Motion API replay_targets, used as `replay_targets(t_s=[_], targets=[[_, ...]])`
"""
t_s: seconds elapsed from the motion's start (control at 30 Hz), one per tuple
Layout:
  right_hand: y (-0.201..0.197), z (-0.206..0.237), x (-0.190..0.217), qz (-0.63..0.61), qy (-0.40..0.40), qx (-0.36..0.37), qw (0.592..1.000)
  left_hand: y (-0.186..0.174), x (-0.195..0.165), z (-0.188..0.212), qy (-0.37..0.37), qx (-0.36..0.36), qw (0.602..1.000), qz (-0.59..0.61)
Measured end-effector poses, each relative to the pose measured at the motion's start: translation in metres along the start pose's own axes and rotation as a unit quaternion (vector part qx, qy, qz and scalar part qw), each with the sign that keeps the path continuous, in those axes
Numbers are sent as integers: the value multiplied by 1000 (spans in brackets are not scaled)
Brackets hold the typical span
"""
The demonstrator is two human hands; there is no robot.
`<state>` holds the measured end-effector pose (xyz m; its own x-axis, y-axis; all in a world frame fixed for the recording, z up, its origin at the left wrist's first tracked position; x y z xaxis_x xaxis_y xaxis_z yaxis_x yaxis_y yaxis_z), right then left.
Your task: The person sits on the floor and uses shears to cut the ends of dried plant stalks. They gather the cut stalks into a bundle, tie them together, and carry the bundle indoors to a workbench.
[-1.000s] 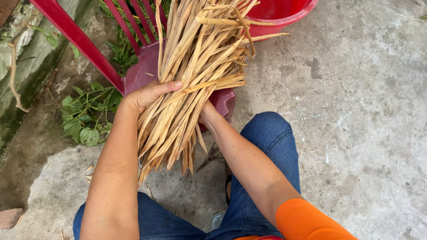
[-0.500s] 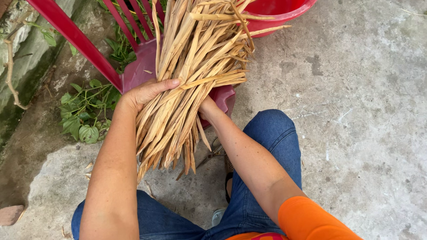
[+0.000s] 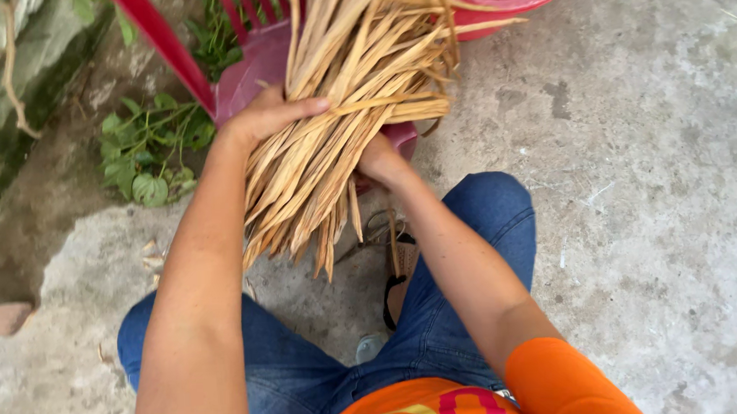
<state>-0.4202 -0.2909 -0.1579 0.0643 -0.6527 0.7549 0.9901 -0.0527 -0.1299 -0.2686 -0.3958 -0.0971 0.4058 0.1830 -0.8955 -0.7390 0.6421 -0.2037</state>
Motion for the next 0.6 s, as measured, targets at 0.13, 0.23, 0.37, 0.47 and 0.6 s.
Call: replay_targets(t_s=[0.13, 0.23, 0.37, 0.47, 0.6], targets=[[-21, 33, 20, 240, -25, 22, 970, -7, 3, -5, -32, -106, 985, -131], [-38, 59, 23, 213, -110, 68, 968, -9, 3, -6, -32, -152, 973, -171], [-55, 87, 29, 62, -148, 170, 972, -10, -1, -2, 21, -187, 970, -152], [-57, 91, 49, 54, -182, 199, 961, -13, 3, 4, -21, -204, 978, -34], [-25, 88, 91, 160, -368, 212, 891, -17, 9, 11, -102, -249, 958, 96]])
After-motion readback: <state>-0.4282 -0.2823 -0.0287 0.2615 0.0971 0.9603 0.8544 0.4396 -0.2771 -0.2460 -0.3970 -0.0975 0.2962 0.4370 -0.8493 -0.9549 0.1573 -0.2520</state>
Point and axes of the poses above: each hand's wrist, its own z-axis away from the middle knuckle, its own y-axis out of the palm, x = y × z, the point moved 5 cm from there along -z, towards the middle knuckle, and after that the axes turned 1 degree about z, right-handed, at the moved point
